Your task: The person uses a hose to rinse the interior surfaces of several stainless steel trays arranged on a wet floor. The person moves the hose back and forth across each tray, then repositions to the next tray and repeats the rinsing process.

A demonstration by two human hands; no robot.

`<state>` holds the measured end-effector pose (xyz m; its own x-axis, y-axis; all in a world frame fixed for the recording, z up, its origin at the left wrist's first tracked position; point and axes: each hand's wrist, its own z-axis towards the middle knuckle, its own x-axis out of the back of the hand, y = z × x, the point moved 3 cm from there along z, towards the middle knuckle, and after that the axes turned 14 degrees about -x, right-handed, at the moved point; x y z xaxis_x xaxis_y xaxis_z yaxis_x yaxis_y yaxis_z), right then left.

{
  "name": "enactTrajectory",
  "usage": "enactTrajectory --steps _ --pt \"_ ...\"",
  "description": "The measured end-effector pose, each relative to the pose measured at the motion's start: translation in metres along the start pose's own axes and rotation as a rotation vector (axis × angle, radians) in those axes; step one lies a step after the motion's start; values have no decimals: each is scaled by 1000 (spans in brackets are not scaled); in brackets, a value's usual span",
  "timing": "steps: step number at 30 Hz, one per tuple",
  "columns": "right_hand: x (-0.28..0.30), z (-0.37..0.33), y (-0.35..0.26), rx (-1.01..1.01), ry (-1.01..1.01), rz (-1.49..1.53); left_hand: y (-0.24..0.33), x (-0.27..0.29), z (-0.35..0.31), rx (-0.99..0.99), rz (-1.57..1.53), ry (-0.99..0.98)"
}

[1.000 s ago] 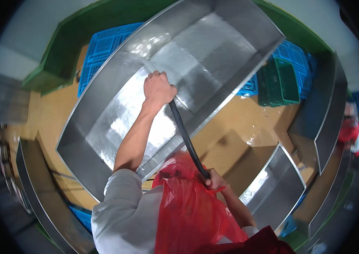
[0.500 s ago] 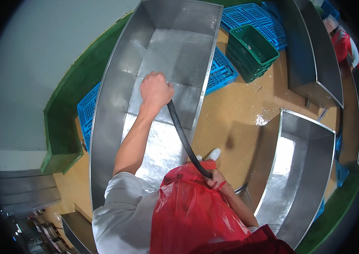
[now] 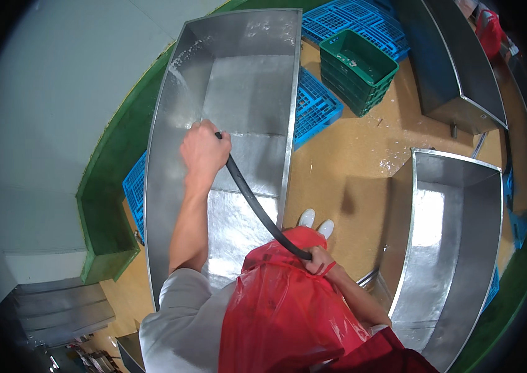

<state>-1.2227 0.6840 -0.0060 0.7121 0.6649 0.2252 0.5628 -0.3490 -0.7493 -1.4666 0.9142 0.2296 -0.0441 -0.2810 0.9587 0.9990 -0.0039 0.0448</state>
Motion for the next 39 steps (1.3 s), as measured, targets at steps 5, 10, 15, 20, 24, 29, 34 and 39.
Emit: enactTrajectory --steps 5,10,15,20,24,29,34,39 --pt "16 6 13 75 126 68 45 -18 43 -190 35 -51" --pt "-10 -35 49 -26 272 161 -7 -94 -10 -252 14 -222" --pt "0 1 41 -20 430 220 -38 -172 51 -280 -5 -330" --pt "-41 -37 50 -89 676 423 85 -211 25 -420 -311 -668" --pt "-51 -48 78 -181 976 456 178 -225 5 -507 -391 -849" --pt "-49 -107 93 -429 1221 540 257 -232 -19 -580 -403 -980" --pt "-2 -195 99 -488 1427 555 307 -225 -22 -606 -423 -1030" --pt "70 -273 86 -451 1716 334 330 -212 -9 -531 -432 -1047"
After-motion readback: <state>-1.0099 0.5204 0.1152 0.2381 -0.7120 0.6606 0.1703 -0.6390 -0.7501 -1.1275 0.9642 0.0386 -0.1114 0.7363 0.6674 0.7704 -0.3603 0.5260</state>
